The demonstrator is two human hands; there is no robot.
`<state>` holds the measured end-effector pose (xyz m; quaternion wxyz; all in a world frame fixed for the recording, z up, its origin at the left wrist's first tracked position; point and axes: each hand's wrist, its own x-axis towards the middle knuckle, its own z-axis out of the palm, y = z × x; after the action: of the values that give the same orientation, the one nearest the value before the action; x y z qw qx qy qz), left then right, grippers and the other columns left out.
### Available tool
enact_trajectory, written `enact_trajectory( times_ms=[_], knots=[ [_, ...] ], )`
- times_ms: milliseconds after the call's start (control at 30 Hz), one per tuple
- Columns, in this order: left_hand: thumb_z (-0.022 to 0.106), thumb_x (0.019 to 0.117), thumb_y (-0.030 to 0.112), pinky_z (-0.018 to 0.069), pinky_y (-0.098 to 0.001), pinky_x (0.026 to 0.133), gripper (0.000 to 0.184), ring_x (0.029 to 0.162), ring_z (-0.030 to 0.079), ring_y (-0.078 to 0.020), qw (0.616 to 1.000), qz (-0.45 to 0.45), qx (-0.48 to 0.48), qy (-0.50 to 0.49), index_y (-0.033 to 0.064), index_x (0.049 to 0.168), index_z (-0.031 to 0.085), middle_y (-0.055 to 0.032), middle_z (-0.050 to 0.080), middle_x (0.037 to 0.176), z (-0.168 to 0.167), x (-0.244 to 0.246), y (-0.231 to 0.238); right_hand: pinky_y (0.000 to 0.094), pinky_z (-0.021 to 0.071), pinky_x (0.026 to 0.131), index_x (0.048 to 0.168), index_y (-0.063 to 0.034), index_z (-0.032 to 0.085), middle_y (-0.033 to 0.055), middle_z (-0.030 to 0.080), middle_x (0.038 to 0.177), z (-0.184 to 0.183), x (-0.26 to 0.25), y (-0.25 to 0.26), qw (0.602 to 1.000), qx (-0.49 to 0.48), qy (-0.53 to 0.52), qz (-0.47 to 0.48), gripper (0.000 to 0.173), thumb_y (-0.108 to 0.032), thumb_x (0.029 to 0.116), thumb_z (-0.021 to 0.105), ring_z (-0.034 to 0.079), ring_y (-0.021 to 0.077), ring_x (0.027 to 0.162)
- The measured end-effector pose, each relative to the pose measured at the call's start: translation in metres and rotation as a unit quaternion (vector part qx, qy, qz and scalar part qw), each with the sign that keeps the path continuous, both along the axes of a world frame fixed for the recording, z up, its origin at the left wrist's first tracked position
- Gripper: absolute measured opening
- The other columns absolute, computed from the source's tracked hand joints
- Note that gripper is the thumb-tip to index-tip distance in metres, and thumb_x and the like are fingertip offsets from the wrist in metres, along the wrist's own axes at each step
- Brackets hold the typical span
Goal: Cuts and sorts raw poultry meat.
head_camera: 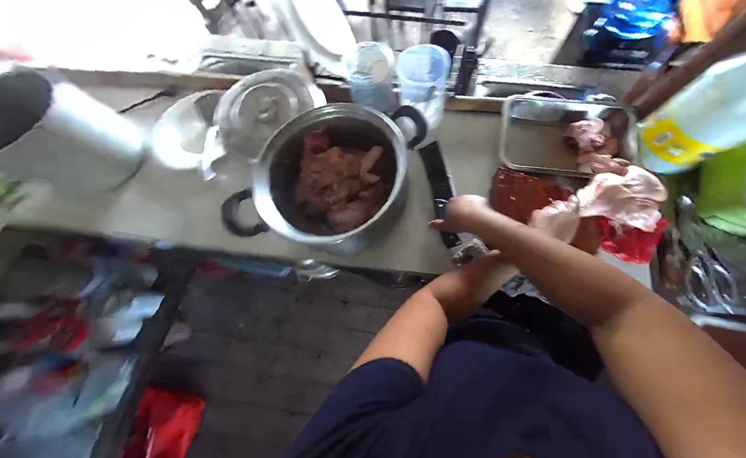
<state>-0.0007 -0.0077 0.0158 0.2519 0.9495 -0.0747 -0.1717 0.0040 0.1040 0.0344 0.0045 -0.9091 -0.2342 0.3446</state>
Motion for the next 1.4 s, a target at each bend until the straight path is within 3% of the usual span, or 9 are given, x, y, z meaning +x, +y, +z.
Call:
enact_trajectory(
  times_ms=[133, 233, 367, 467, 667, 833, 933, 1167, 1400],
  knots=[
    [0.045, 0.1079, 0.014, 0.0552, -0.0492, 0.093, 0.051, 0.12, 0.065, -0.0352, 0.991, -0.055, 0.037, -0.118, 0.0092, 0.158, 0.039, -0.0172, 0.055, 0.149, -0.04, 0.005, -0.003, 0.0704, 0.0467, 0.095, 0.122, 0.0076, 0.064, 0.0286, 0.061, 0.133, -0.025, 0.002, 0.012, 0.998, 0.002, 0.036, -0.055, 0.054, -0.04, 0.0971, 0.067, 0.059, 0.0457, 0.125],
    [0.047, 0.1063, 0.012, 0.0554, -0.0513, 0.092, 0.052, 0.12, 0.065, -0.0377, 0.988, -0.07, 0.054, -0.123, 0.0058, 0.157, 0.039, -0.021, 0.055, 0.147, -0.043, 0.005, -0.003, 0.0688, 0.0461, 0.096, 0.112, 0.0068, 0.07, 0.0271, 0.065, 0.127, -0.025, 0.009, 0.01, 0.993, 0.042, 0.068, -0.086, 0.035, -0.026, 0.0983, 0.066, 0.06, 0.0435, 0.123],
    [0.051, 0.1073, 0.023, 0.0512, -0.0543, 0.101, 0.057, 0.127, 0.061, -0.0392, 0.99, -0.074, 0.024, -0.116, 0.0022, 0.158, 0.036, -0.022, 0.052, 0.151, -0.047, 0.01, 0.0, 0.0665, 0.0458, 0.098, 0.114, 0.005, 0.07, 0.0249, 0.065, 0.128, 0.0, 0.014, -0.002, 0.981, 0.085, 0.066, -0.163, 0.034, -0.025, 0.1004, 0.06, 0.06, 0.0408, 0.124],
    [0.052, 0.1073, 0.028, 0.0474, -0.0538, 0.107, 0.07, 0.13, 0.059, -0.0413, 0.998, -0.038, 0.007, -0.056, 0.0038, 0.164, 0.019, -0.0259, 0.052, 0.149, -0.037, 0.009, -0.002, 0.0641, 0.0453, 0.1, 0.121, 0.0027, 0.068, 0.0225, 0.063, 0.134, 0.032, 0.016, -0.024, 0.963, 0.144, 0.046, -0.223, 0.036, -0.025, 0.1047, 0.052, 0.059, 0.0378, 0.127],
    [0.057, 0.1034, 0.019, 0.0451, -0.0623, 0.104, 0.033, 0.125, 0.06, -0.0449, 0.992, -0.112, 0.034, -0.049, -0.0012, 0.128, 0.066, -0.0272, 0.065, 0.13, -0.009, -0.012, 0.028, 0.0582, 0.0506, 0.082, 0.108, 0.0039, 0.067, 0.0226, 0.067, 0.106, 0.091, -0.004, -0.127, 0.942, 0.206, -0.05, -0.26, 0.033, -0.025, 0.1028, 0.053, 0.066, 0.0356, 0.098],
    [0.054, 0.1067, 0.025, 0.0466, -0.0617, 0.104, 0.04, 0.12, 0.063, -0.044, 0.987, -0.088, -0.052, -0.121, -0.0043, 0.134, 0.058, -0.0273, 0.066, 0.125, -0.033, -0.006, 0.041, 0.0609, 0.0514, 0.093, 0.132, 0.0015, 0.059, 0.0245, 0.069, 0.112, 0.061, -0.042, -0.24, 0.856, 0.338, -0.262, -0.29, 0.038, -0.025, 0.1064, 0.051, 0.068, 0.0394, 0.104],
    [0.056, 0.1058, 0.024, 0.0462, -0.0603, 0.105, 0.034, 0.121, 0.058, -0.0473, 0.981, -0.041, -0.034, -0.189, -0.003, 0.123, 0.067, -0.0302, 0.061, 0.126, -0.054, -0.015, 0.047, 0.0607, 0.0546, 0.085, 0.142, 0.0028, 0.052, 0.0256, 0.07, 0.103, 0.015, -0.071, -0.259, 0.813, 0.331, -0.316, -0.36, 0.047, -0.031, 0.1095, 0.047, 0.07, 0.0417, 0.094],
    [0.062, 0.1002, 0.013, 0.044, -0.0535, 0.109, 0.031, 0.123, 0.058, -0.0436, 0.972, 0.023, -0.085, -0.218, 0.0055, 0.129, 0.071, -0.0259, 0.065, 0.125, -0.062, -0.02, 0.047, 0.0648, 0.0524, 0.086, 0.129, 0.0058, 0.056, 0.0295, 0.069, 0.105, -0.009, -0.087, -0.267, 0.879, 0.207, -0.211, -0.375, 0.046, -0.034, 0.1104, 0.044, 0.069, 0.0486, 0.101],
    [0.061, 0.1007, 0.011, 0.0487, -0.0503, 0.105, 0.024, 0.115, 0.066, -0.0378, 0.943, 0.035, -0.166, -0.288, 0.0013, 0.118, 0.075, -0.0197, 0.073, 0.117, -0.075, -0.021, 0.053, 0.0527, 0.0572, 0.065, 0.13, 0.0091, 0.052, 0.0221, 0.068, 0.088, 0.0, -0.086, -0.262, 0.748, 0.353, -0.475, -0.302, 0.039, -0.022, 0.1077, 0.048, 0.071, 0.038, 0.074]
  ],
)
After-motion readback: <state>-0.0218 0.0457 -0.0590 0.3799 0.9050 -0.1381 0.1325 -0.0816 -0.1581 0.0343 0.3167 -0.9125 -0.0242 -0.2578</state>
